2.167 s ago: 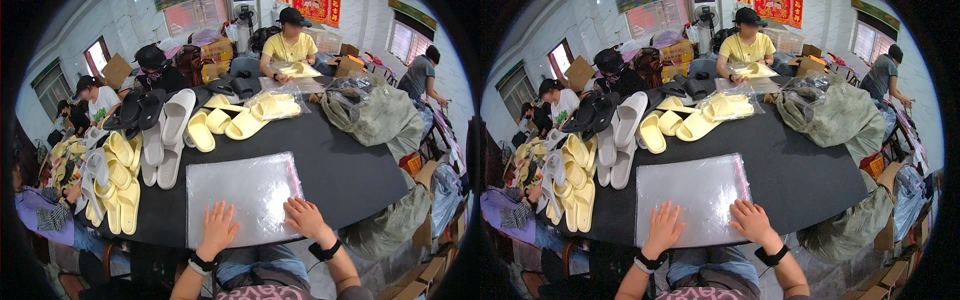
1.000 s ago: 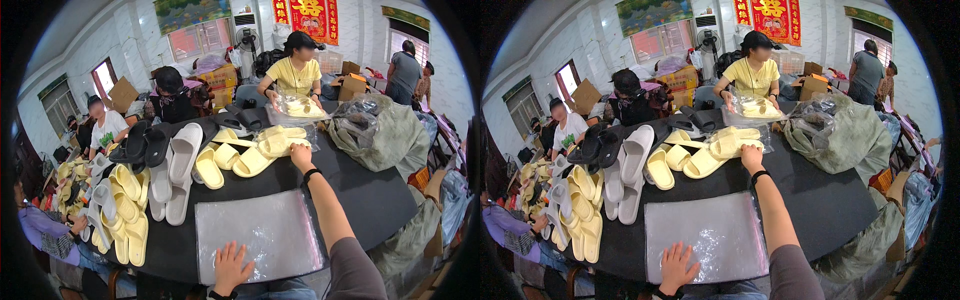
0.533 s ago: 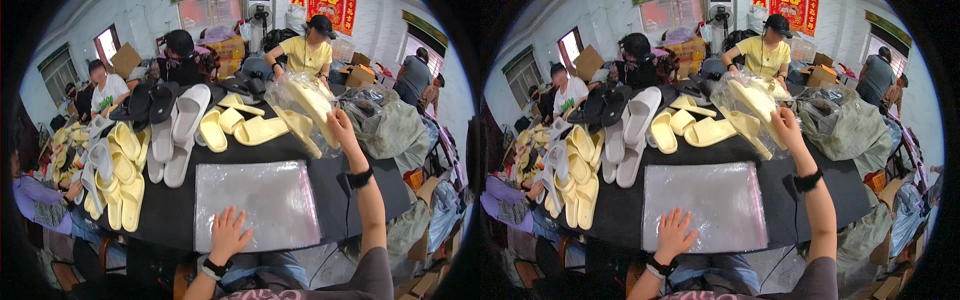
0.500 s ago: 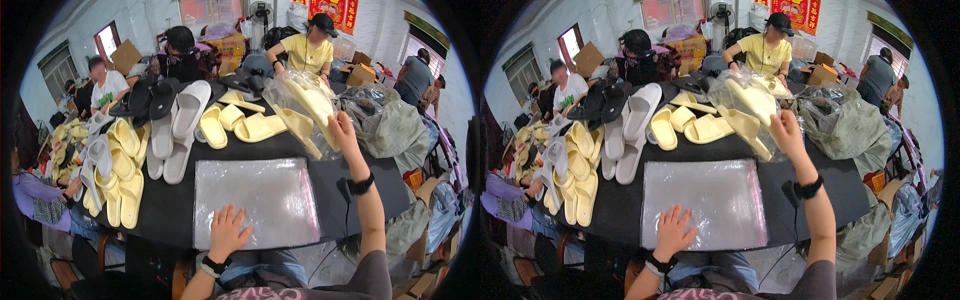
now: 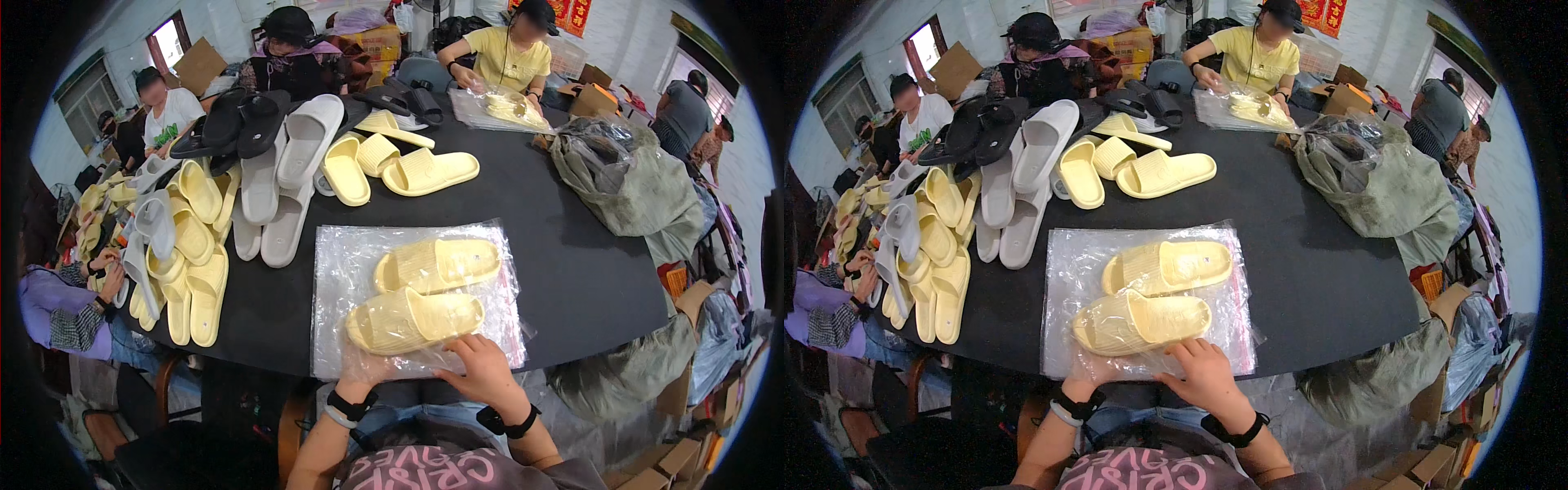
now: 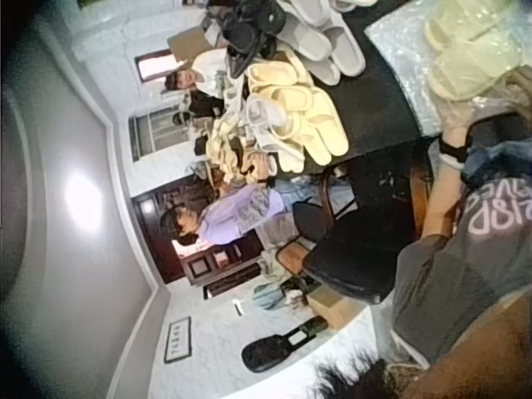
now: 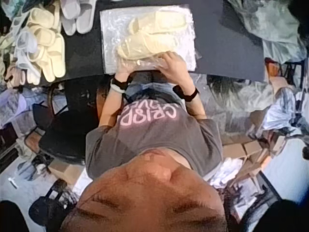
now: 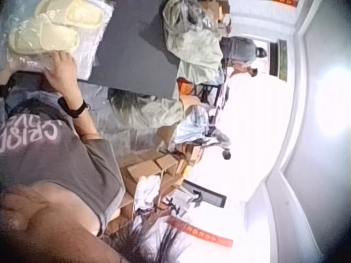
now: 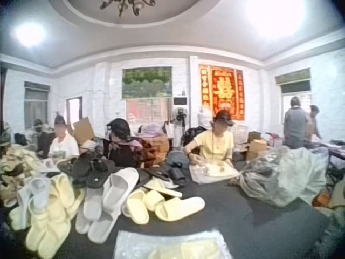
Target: The recorder packs multiple pairs of plastic sandals into plastic bags and then places the bags into a large sack.
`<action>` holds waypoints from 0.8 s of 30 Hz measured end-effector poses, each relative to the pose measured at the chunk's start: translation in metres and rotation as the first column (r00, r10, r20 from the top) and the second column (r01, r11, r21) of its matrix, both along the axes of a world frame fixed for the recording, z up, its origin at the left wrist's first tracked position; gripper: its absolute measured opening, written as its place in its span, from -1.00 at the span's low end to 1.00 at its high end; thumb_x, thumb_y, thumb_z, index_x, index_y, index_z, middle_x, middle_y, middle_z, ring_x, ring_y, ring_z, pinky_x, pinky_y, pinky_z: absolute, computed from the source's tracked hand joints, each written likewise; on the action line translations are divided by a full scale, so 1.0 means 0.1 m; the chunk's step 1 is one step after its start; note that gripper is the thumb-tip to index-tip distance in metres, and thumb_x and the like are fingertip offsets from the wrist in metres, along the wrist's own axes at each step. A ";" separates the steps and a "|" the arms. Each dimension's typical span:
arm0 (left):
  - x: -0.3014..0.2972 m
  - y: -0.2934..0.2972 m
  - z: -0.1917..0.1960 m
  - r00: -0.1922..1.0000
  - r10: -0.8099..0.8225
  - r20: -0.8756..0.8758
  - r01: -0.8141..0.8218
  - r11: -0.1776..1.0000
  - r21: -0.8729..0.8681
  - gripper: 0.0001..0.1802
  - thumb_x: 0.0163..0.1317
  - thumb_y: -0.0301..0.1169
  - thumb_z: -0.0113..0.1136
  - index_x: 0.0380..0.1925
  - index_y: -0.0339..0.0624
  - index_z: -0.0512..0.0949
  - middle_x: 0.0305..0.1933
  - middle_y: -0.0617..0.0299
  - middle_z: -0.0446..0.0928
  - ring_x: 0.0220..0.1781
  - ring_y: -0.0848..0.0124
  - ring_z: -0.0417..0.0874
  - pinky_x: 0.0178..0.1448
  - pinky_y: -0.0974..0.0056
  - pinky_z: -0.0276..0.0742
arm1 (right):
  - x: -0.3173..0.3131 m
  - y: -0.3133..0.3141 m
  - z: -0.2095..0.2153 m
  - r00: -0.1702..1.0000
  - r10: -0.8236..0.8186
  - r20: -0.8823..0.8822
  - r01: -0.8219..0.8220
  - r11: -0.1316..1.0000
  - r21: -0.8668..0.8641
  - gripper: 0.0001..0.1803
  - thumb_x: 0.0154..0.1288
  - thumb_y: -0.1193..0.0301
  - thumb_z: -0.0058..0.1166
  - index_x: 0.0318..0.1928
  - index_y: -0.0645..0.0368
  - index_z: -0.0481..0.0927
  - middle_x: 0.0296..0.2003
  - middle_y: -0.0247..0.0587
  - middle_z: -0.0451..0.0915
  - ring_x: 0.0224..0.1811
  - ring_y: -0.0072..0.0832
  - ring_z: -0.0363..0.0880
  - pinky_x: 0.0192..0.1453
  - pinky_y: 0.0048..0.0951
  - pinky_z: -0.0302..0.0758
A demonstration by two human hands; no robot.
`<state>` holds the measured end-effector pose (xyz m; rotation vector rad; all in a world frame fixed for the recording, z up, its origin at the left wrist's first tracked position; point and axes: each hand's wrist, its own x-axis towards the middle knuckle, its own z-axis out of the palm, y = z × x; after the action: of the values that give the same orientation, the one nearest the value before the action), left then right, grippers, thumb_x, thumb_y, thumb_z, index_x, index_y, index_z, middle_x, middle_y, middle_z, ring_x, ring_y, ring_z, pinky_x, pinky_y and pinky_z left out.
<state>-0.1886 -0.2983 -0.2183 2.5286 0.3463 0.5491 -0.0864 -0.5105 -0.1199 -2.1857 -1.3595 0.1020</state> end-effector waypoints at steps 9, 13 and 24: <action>-0.06 0.14 0.58 0.992 -0.060 -0.111 0.068 0.996 0.066 -0.41 0.19 -0.10 0.22 0.20 -0.07 0.47 0.27 0.09 0.46 0.39 0.04 0.34 0.47 -0.06 0.13 | 0.35 -0.15 -0.33 0.941 -0.177 -0.289 0.181 0.983 -0.013 -0.42 0.16 0.20 0.32 0.21 -0.06 0.50 -0.13 -0.16 0.49 -0.26 -0.34 0.64 -0.20 -0.34 0.58; -0.39 0.51 0.54 0.952 0.151 -0.268 -0.034 0.918 0.396 -0.47 0.18 -0.25 0.18 0.18 -0.05 0.48 0.31 0.07 0.42 0.42 0.00 0.28 0.48 -0.20 0.03 | 0.29 -0.14 -0.32 0.957 -0.223 -0.185 0.222 0.975 -0.025 -0.39 0.14 0.24 0.32 0.24 -0.08 0.49 -0.13 -0.17 0.51 -0.28 -0.33 0.64 -0.23 -0.33 0.58; -0.18 1.16 0.69 0.990 0.123 0.070 -0.076 0.881 -0.466 -0.38 0.34 -0.42 0.15 0.38 -0.20 0.21 0.18 -0.08 0.49 0.05 0.28 0.58 0.17 0.24 0.47 | 1.13 -0.60 -0.14 0.825 -0.524 0.213 0.443 0.833 0.331 -0.30 0.22 0.29 0.28 0.31 0.29 0.34 0.12 0.13 0.47 0.09 -0.09 0.52 0.10 -0.17 0.51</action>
<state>-0.2068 -0.1821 -0.1493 2.0230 0.5078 0.5517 0.0261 -0.5707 -0.1337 -2.2958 -0.8401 -0.5947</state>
